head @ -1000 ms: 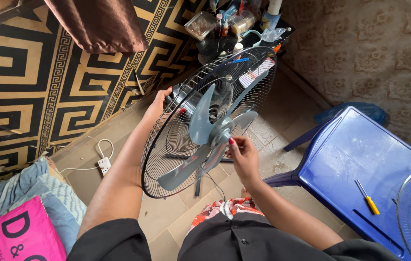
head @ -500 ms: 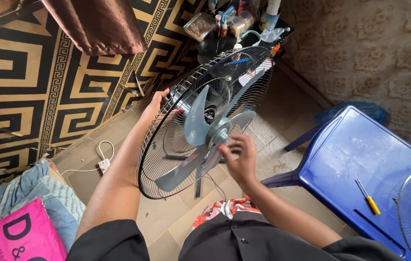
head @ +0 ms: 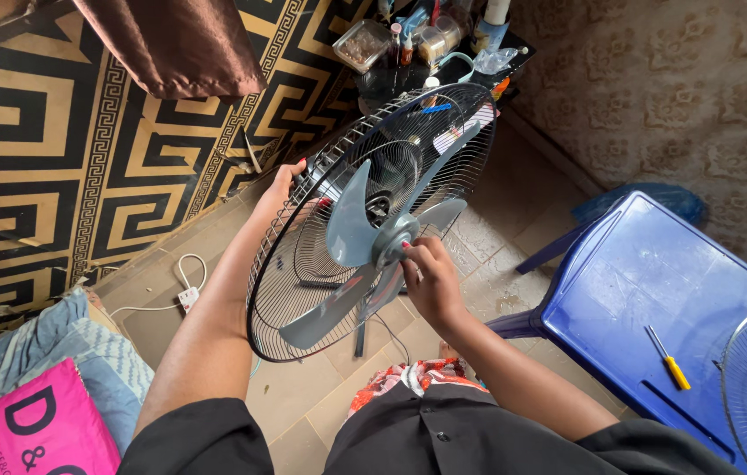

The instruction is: The person assembles a standing electric fan by attaching the fan blades to the motor, securing them with a nut, and then fitting the front and rear protective cages. The person then plugs the fan into a power strip and turns it on to test operation.

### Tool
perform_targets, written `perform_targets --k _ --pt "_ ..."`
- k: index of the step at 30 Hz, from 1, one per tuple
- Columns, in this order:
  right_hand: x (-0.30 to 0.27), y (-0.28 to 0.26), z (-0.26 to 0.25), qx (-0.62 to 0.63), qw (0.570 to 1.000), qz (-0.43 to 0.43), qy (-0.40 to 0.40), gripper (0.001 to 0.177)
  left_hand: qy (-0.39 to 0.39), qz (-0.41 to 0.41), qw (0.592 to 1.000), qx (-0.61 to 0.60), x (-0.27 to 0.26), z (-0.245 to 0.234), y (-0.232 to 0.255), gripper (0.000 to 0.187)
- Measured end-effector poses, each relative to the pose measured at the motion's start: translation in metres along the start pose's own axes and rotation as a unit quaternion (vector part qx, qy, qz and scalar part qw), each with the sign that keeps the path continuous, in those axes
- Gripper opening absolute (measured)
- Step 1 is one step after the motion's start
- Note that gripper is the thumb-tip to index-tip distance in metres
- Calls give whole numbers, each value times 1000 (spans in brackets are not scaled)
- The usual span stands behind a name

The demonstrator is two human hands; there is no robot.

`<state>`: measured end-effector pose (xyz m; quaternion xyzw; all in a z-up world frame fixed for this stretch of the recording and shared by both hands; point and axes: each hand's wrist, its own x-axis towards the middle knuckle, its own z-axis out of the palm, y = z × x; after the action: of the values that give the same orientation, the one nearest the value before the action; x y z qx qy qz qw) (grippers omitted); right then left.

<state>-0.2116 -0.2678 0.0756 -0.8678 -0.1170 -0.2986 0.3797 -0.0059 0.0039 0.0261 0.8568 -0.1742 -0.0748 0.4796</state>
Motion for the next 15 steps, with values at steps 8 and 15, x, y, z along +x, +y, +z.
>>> perform_targets --k 8,15 --pt "-26 41 19 502 664 553 -34 29 5 82 995 -50 -3 0 -6 79" --pt "-9 21 9 80 975 202 -52 27 3 -11 1000 2 2 3 -10 84"
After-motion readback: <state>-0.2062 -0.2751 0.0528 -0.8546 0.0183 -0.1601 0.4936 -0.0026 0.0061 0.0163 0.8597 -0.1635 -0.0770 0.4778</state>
